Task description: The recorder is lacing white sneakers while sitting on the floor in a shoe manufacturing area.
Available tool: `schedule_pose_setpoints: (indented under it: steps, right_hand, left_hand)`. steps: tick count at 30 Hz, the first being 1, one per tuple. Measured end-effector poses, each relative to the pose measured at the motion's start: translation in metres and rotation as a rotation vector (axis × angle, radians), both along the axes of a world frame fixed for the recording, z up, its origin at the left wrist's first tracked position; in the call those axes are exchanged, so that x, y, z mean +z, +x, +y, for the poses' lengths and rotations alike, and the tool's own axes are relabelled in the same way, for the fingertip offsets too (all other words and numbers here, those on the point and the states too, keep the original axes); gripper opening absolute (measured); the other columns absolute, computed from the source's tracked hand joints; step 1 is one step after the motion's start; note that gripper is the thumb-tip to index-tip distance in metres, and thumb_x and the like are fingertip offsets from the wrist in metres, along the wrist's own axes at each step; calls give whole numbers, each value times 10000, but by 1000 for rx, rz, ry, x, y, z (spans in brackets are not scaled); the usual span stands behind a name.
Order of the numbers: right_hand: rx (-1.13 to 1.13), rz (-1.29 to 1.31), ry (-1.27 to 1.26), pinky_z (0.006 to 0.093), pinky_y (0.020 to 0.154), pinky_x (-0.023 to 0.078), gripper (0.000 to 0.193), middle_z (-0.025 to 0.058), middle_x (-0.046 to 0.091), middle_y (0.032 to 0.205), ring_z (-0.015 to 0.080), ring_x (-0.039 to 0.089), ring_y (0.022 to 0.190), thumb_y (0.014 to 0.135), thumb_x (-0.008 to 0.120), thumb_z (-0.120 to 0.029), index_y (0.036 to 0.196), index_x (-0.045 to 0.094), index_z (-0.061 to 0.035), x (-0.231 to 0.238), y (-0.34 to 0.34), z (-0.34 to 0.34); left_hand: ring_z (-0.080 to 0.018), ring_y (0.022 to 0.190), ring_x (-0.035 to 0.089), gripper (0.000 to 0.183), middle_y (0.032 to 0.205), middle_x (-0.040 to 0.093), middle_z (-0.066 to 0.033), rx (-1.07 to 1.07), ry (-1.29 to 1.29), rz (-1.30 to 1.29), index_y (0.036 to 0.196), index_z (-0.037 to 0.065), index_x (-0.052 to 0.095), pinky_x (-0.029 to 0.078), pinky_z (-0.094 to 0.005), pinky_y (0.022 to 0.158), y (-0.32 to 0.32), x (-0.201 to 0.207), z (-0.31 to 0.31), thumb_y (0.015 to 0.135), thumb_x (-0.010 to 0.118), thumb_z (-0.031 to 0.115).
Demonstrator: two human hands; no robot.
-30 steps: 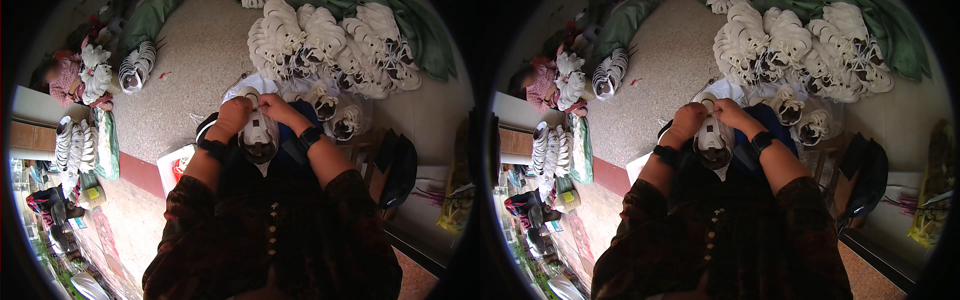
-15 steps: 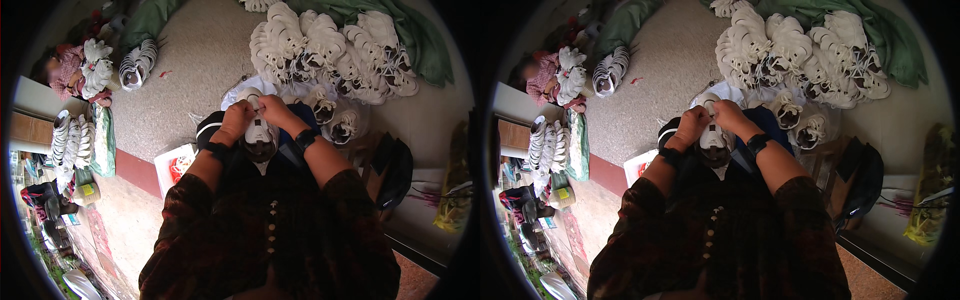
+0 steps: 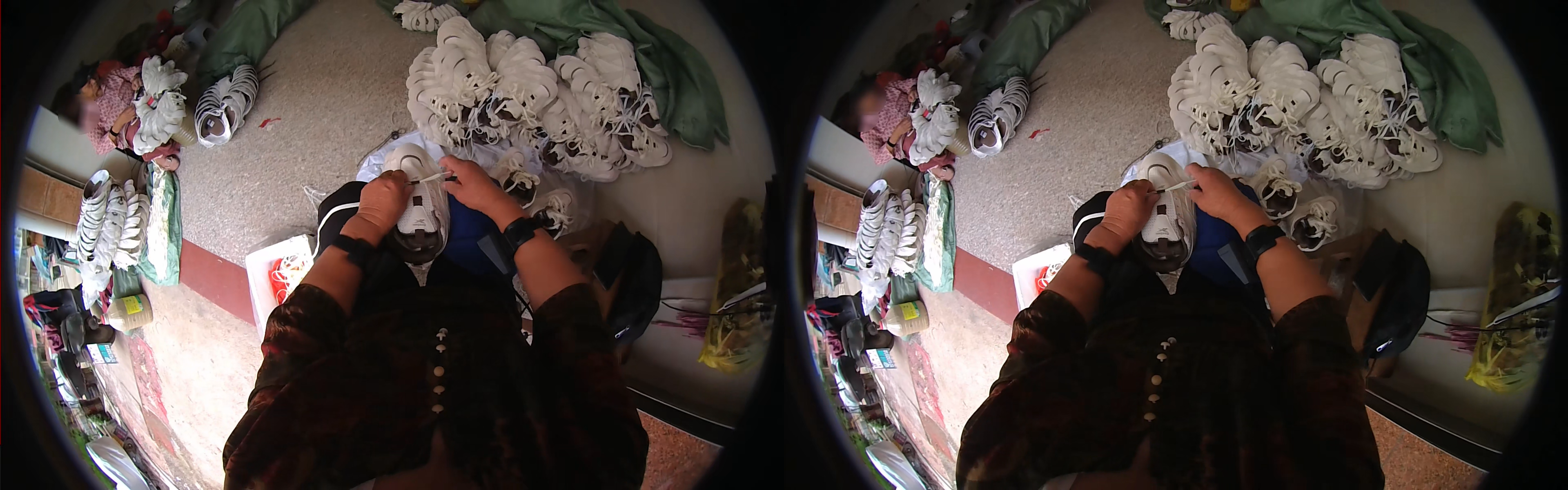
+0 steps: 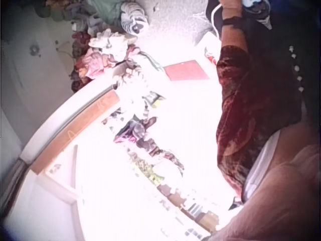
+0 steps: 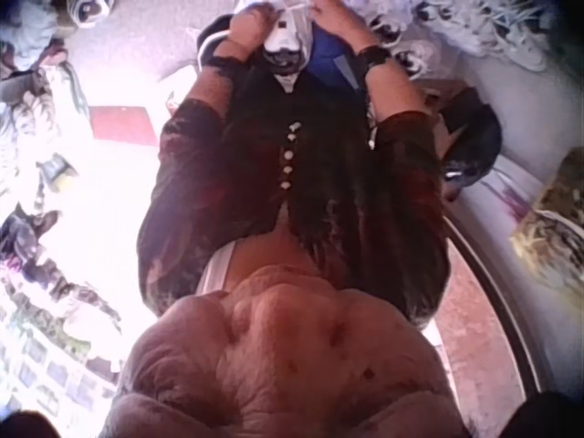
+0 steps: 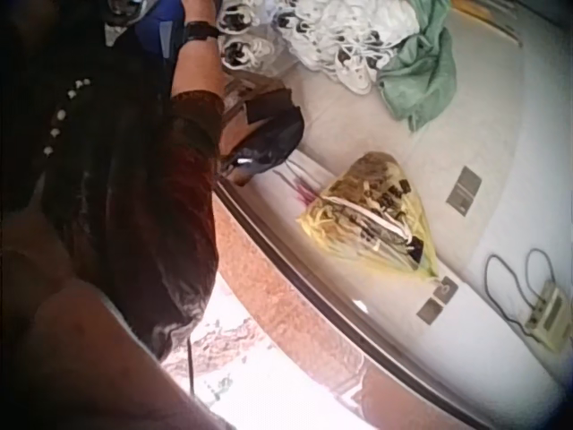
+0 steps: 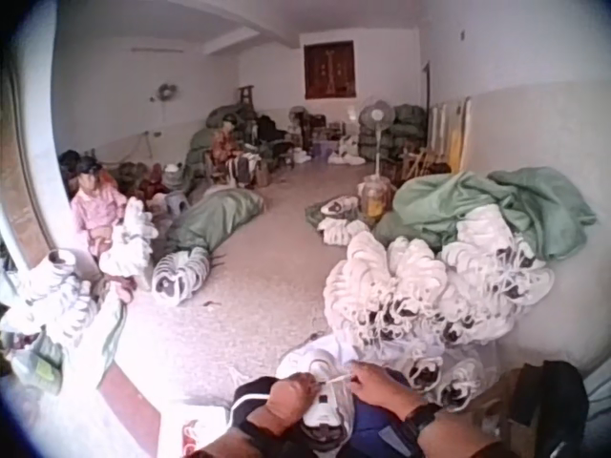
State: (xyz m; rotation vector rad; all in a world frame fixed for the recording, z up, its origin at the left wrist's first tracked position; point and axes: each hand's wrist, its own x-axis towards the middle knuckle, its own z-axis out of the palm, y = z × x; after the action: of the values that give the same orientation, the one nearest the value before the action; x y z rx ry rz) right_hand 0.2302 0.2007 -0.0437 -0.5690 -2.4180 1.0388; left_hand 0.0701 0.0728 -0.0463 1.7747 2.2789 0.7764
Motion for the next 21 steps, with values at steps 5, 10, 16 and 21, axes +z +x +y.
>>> schedule_pose_setpoints:
  steps: [5, 10, 16, 21]
  right_hand:
    - [70, -108, 357, 433, 644, 464, 69, 178, 588, 730, 350, 584, 729, 696, 547, -51, 763, 553, -35, -9, -21, -9]
    - [-30, -246, 635, 436, 588, 463, 23, 154, 575, 630, 344, 586, 643, 683, 528, -59, 692, 548, -53, 7, -5, 5]
    - [-640, -618, 710, 449, 661, 458, 126, 193, 598, 766, 380, 582, 765, 718, 490, -48, 819, 563, -24, 61, 153, 138]
    - [-1258, -705, 803, 458, 705, 466, 196, 174, 615, 886, 362, 585, 846, 812, 420, -180, 842, 581, -72, 135, 334, 200]
  left_hand:
    - [-337, 737, 595, 184, 776, 620, -145, -60, 29, 37, 776, 53, 615, 483, -406, 662, -8, 2, 2, 771, 579, 233]
    - [-200, 618, 602, 115, 676, 627, -117, -158, -78, -216, 777, 39, 662, 477, -309, 608, -59, 14, -25, 743, 624, 142]
    - [-113, 587, 559, 111, 659, 626, -59, 82, -227, -415, 778, -11, 664, 461, -269, 569, -149, 68, -113, 735, 646, 90]
    - [-49, 468, 421, 67, 552, 529, 17, 391, -174, -560, 738, 49, 668, 308, -199, 422, -199, 91, -203, 730, 654, 114]
